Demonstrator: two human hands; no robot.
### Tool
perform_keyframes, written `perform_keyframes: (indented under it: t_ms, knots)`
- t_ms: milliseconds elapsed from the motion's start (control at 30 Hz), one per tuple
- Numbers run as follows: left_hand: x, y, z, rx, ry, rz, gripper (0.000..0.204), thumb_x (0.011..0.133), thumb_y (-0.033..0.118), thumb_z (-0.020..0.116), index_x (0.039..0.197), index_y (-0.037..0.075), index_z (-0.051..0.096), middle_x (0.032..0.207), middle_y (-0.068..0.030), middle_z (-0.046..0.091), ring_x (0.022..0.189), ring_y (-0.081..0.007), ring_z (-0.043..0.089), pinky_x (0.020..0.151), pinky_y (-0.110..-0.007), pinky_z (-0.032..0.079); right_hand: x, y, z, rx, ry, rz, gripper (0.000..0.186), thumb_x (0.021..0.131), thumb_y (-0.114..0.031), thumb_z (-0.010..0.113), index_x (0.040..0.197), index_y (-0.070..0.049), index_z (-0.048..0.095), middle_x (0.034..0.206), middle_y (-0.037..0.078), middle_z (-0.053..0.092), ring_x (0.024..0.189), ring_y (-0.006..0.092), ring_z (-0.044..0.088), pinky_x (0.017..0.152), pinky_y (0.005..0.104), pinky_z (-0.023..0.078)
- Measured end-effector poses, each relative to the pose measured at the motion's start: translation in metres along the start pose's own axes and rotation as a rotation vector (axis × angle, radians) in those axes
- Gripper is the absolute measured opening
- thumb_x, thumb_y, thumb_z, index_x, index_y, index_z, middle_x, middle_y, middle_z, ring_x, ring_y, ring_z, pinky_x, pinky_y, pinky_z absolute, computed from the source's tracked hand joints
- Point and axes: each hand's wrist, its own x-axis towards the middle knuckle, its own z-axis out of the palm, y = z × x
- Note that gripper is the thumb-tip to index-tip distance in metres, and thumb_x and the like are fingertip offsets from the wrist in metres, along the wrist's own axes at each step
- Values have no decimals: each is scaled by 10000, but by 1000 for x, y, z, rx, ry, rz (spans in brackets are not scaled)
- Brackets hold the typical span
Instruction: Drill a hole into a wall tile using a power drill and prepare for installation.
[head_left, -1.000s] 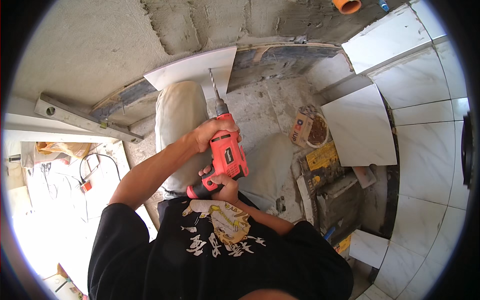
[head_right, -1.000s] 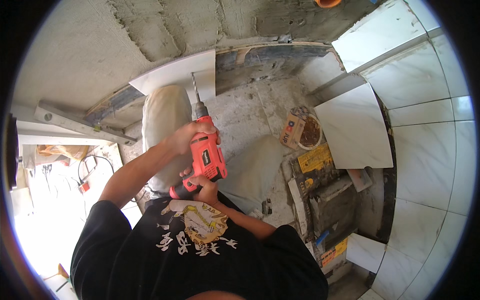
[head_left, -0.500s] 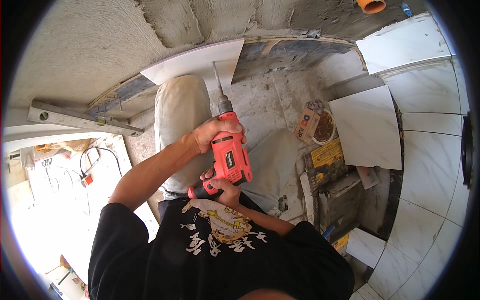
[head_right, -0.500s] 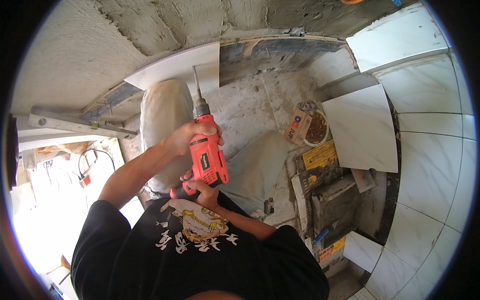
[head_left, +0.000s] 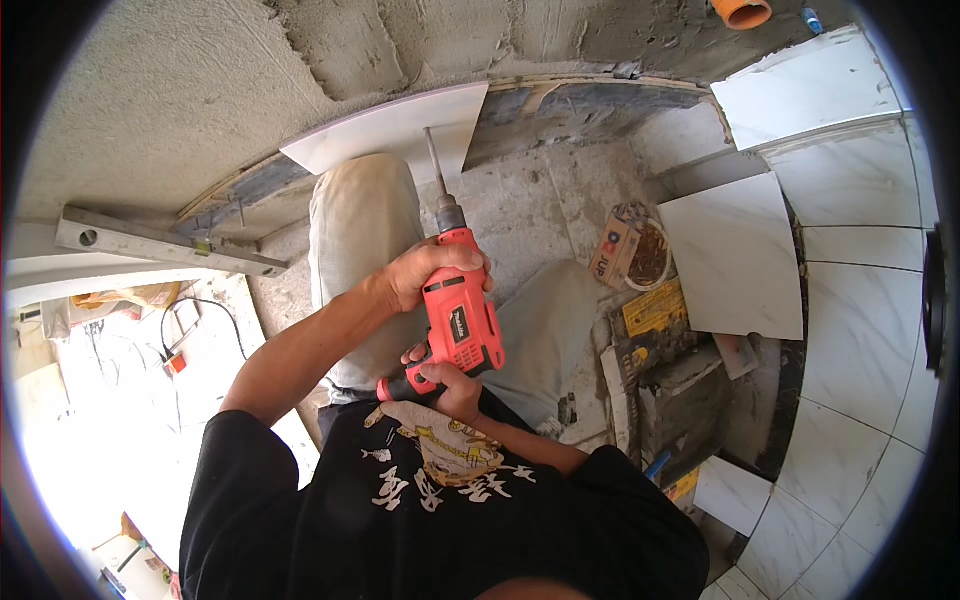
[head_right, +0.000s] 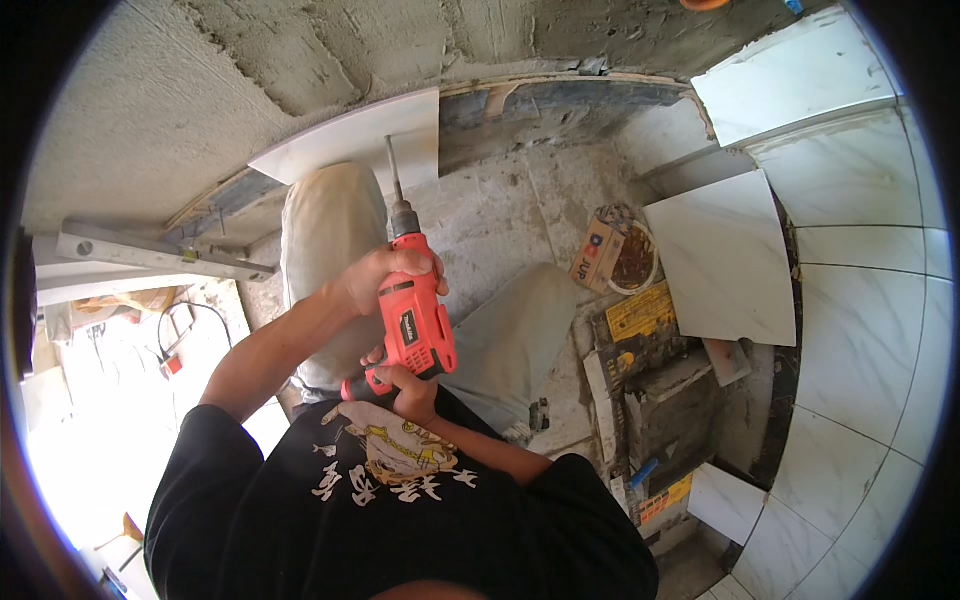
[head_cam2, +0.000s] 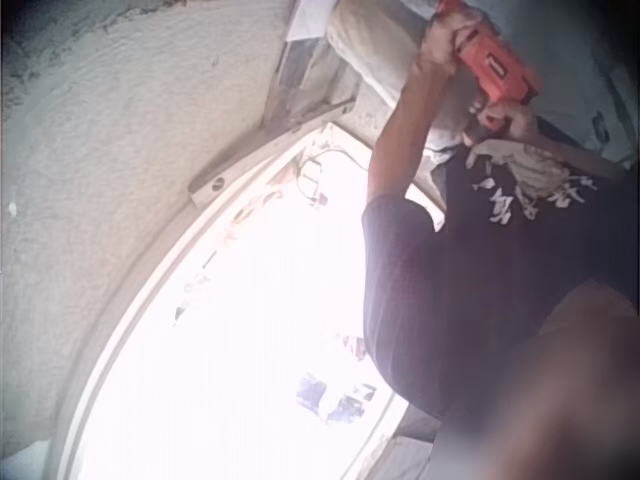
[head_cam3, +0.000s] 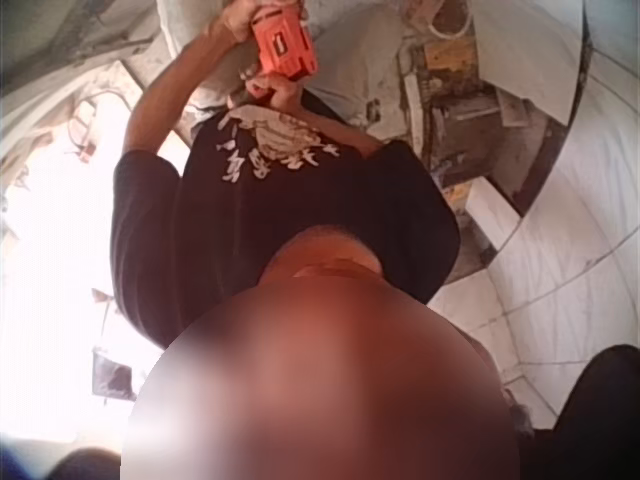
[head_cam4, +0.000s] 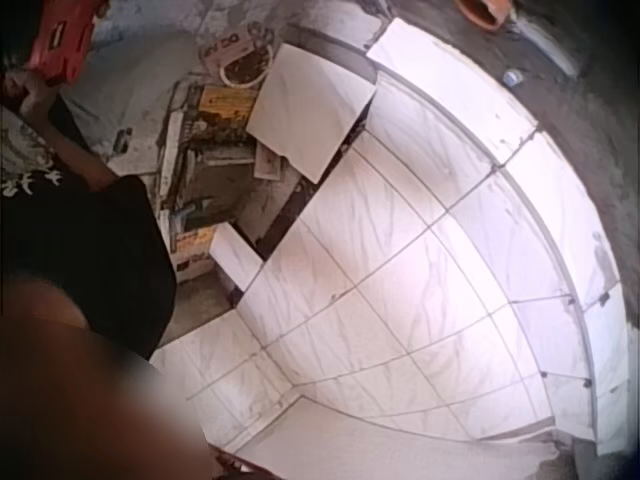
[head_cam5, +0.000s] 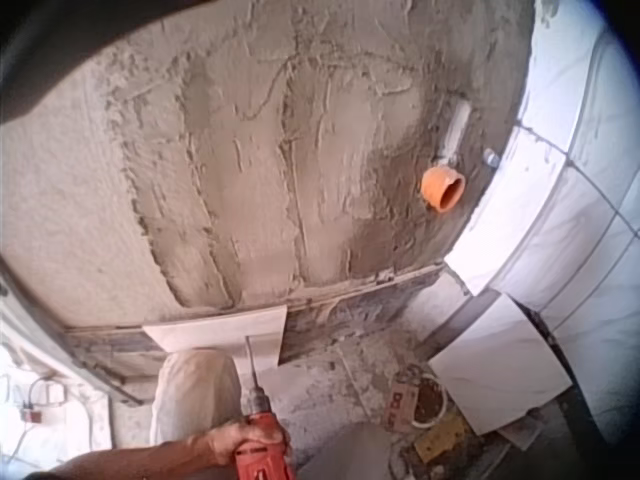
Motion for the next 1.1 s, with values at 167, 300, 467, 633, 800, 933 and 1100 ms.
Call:
perform_keyframes:
  t_ms: [167,300,467,633,800,933,1100]
  knots:
    - [0,-2,-1,-18,22,-9,408,772,301,755,1019,-8,654,933,-151,710,856,-238,693,838,-365,566,0,-2,3,26,8,-14,399,697,-37,551,1092,18,551,890,140,618,873,273,632,835,399,531]
    - [0,-1,0,-29,10,-16,417,772,307,758,1025,-8,652,935,-153,711,853,-239,694,840,-369,568,1,-1,2,-15,8,-38,374,701,-39,557,1071,21,558,880,141,619,846,274,642,816,396,538]
    - [0,-2,-1,-39,3,-17,416,773,309,757,1021,-8,653,936,-155,711,850,-244,696,842,-372,568,1,-3,3,-1,-8,-56,331,709,-16,564,1037,23,570,889,134,633,849,263,658,805,381,547]
    - [-1,-1,1,-36,-10,-11,400,776,309,750,1005,-6,658,935,-156,711,848,-245,697,839,-369,569,0,-3,3,-32,-19,-89,295,718,7,567,1012,23,585,896,127,646,855,248,671,793,368,554]
    - [0,-1,1,-12,5,-4,398,775,310,749,1002,-5,658,933,-155,714,843,-246,699,833,-367,571,1,7,-5,-35,-56,-95,371,734,-33,570,1100,25,544,945,141,595,897,252,623,870,418,541]
    - [1,-1,0,2,23,-6,402,768,309,758,1003,-1,659,934,-155,715,840,-244,699,828,-364,572,2,8,-2,18,-46,-102,382,739,-38,576,1115,23,542,977,139,583,909,248,617,883,435,538]
    - [-1,-1,0,-5,34,-17,397,770,301,760,1007,-1,659,934,-153,716,845,-240,697,831,-358,569,1,-9,13,39,-14,-60,280,741,-20,535,1012,26,583,925,127,638,892,241,650,840,381,546]
